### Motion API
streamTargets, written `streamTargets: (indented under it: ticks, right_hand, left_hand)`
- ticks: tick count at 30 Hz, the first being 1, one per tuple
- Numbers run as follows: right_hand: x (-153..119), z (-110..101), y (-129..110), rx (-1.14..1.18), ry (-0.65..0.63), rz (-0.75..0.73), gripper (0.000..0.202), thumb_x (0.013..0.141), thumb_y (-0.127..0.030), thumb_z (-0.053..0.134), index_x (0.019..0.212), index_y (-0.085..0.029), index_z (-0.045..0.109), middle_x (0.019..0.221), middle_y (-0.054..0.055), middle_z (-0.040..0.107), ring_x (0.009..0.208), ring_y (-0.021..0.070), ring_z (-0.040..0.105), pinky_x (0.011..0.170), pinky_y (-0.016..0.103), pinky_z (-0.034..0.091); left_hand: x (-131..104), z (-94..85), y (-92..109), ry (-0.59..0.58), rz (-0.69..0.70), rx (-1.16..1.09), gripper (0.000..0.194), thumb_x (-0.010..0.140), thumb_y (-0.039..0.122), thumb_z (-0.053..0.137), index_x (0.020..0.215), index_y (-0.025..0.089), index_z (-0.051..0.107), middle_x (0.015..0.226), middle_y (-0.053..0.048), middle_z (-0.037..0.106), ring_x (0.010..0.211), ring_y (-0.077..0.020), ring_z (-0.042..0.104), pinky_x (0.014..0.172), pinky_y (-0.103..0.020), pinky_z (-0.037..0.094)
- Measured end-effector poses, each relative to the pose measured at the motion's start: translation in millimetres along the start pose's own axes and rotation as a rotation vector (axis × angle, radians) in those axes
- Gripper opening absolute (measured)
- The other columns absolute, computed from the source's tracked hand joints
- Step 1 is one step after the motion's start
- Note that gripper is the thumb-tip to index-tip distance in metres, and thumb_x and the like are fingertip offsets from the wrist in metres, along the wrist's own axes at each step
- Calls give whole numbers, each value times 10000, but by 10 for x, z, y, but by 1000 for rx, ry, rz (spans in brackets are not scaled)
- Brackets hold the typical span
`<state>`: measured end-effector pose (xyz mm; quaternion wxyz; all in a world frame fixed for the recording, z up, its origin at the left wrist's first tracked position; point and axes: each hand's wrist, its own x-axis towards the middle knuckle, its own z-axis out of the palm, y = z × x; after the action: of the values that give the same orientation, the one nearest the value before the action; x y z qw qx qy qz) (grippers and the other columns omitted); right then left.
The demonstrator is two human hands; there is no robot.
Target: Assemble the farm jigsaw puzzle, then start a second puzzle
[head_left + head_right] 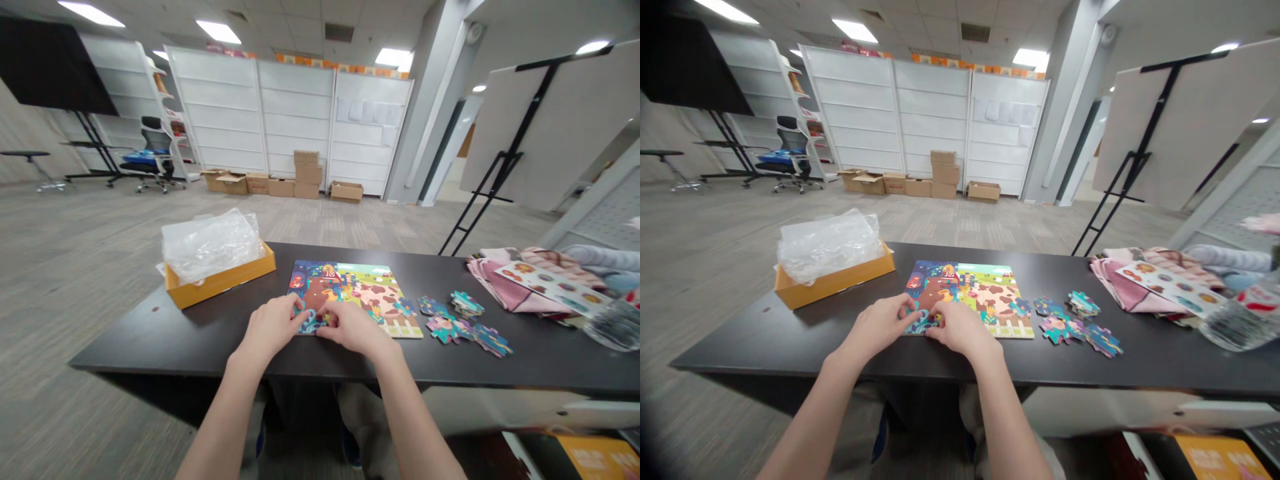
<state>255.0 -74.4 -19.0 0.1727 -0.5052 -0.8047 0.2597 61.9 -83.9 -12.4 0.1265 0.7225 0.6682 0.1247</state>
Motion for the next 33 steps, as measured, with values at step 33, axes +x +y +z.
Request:
streamTargets:
  ticks: [33]
  right_hand:
    - [-1035, -1282, 2356, -410, 764, 687, 446, 745, -459, 639, 1079, -200, 782, 948, 131, 784, 875, 308, 717, 741, 362, 512]
  left_hand:
    - [105, -33, 108, 67, 22, 58, 253, 942, 489, 532, 942, 281, 676, 903, 0, 754, 865, -234, 699, 627, -280, 348]
